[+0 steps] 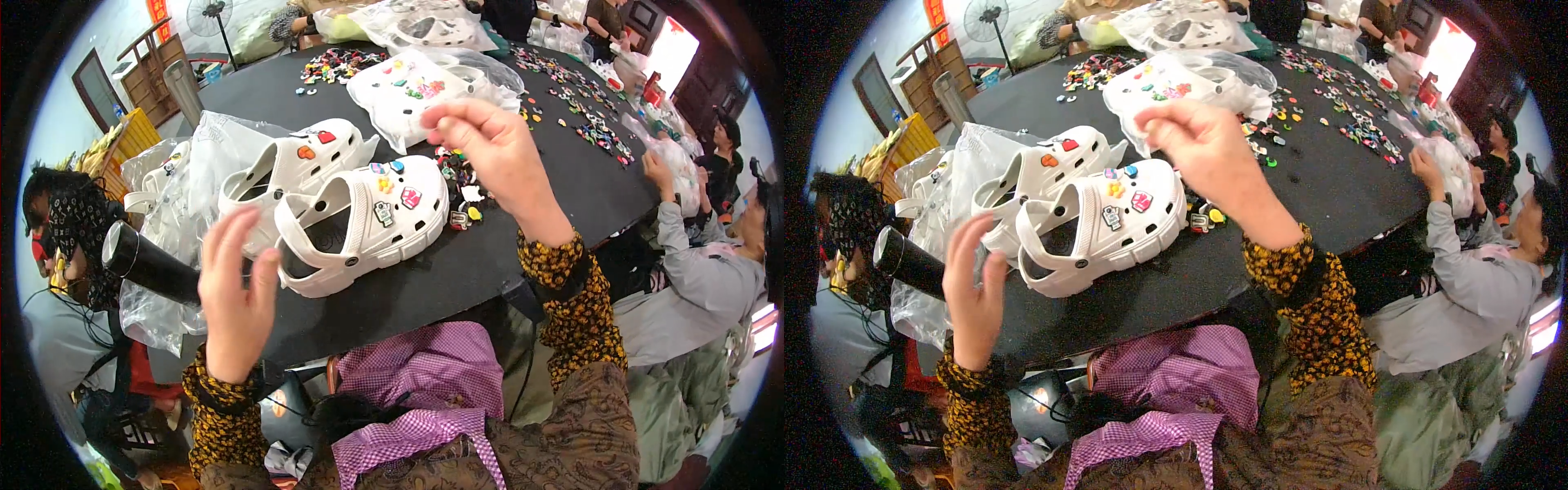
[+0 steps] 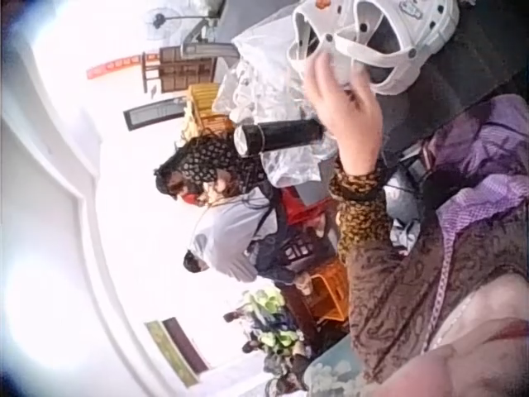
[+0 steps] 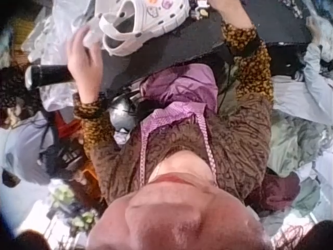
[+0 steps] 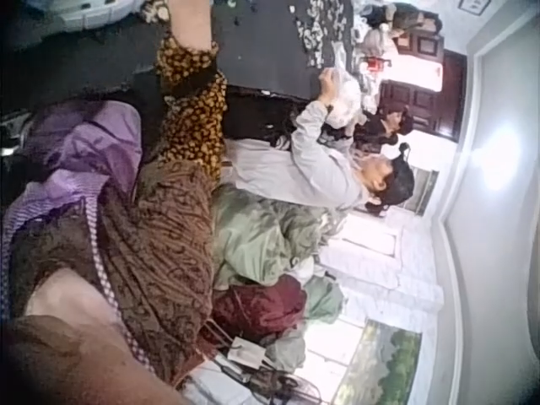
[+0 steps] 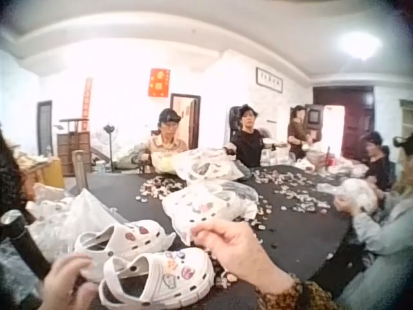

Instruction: The recorder attaches decorative charms to clogs and then packages them into plastic bags within a shoe manufacturing environment.

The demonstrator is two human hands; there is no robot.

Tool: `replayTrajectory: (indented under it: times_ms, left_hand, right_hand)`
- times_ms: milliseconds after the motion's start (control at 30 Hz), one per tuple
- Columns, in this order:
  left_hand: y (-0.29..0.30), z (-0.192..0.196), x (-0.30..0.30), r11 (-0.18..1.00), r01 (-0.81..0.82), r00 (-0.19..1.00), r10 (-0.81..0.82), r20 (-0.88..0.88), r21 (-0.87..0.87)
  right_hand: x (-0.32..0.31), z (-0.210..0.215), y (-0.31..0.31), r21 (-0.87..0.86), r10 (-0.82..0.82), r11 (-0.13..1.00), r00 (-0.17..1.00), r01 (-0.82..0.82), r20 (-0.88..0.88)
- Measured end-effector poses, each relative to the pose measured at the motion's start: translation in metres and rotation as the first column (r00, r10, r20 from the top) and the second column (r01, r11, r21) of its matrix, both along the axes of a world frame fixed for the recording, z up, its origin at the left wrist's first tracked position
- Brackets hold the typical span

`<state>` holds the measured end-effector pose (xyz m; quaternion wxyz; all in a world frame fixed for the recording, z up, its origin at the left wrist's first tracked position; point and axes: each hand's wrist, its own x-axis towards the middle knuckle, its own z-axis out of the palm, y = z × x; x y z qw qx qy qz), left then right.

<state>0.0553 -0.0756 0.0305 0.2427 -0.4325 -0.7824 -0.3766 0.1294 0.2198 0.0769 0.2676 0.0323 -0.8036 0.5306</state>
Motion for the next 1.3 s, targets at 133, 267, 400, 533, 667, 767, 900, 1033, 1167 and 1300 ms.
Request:
replayTrajectory:
  times_ms: [133, 267, 400, 533, 667, 767, 900, 1033, 1167, 1300]
  left_hand:
    - [0.035, 0.008, 0.016, 0.982, 0.186, 0.94, -0.167, 0.299, -0.038]
    - [0.06, 0.007, 0.014, 0.989, 0.148, 0.956, -0.137, 0.261, -0.02]
    - [0.083, 0.015, 0.009, 0.974, 0.179, 0.876, -0.093, 0.472, -0.142]
    - [0.088, -0.004, -0.012, 0.995, 0.049, 0.847, 0.007, 0.531, -0.092]
    - [0.089, -0.007, -0.02, 0.977, 0.193, 0.484, -0.172, 0.858, 0.088]
    - [0.099, -0.009, -0.015, 0.968, 0.24, 0.639, -0.102, 0.762, -0.071]
    - [0.096, -0.01, -0.025, 0.987, 0.1, 0.617, -0.163, 0.77, 0.13]
    - [0.098, -0.01, -0.04, 0.962, -0.005, 0.624, -0.21, 0.753, 0.272]
    - [0.098, -0.02, -0.048, 0.953, 0.013, 0.576, -0.254, 0.777, 0.303]
    - [0.099, -0.02, -0.047, 0.963, 0.075, 0.582, -0.252, 0.773, 0.258]
  right_hand:
    - [-0.004, -0.027, 0.025, -0.104, -0.073, 0.992, 0.997, 0.074, 0.016]
    - [-0.013, -0.048, 0.034, -0.201, -0.078, 0.976, 0.996, 0.086, 0.048]
    - [-0.02, -0.062, 0.047, -0.209, -0.095, 0.972, 0.994, 0.105, 0.055]
    - [-0.025, -0.081, 0.054, -0.275, -0.07, 0.958, 0.997, 0.076, 0.031]
    - [-0.017, -0.092, 0.072, -0.248, -0.099, 0.962, 0.993, 0.112, 0.065]
    - [-0.018, -0.097, 0.074, -0.089, -0.101, 0.99, 0.993, 0.106, 0.062]
    - [-0.013, -0.099, 0.071, -0.044, -0.04, 0.998, 0.992, 0.046, 0.123]
    - [-0.007, -0.093, 0.062, 0.13, -0.014, 0.991, 0.99, -0.005, 0.141]
    - [0.004, -0.088, 0.045, 0.279, 0.374, 0.868, 0.91, -0.411, 0.177]
    - [0.011, -0.086, 0.026, 0.456, 0.377, 0.651, 0.78, -0.606, 0.499]
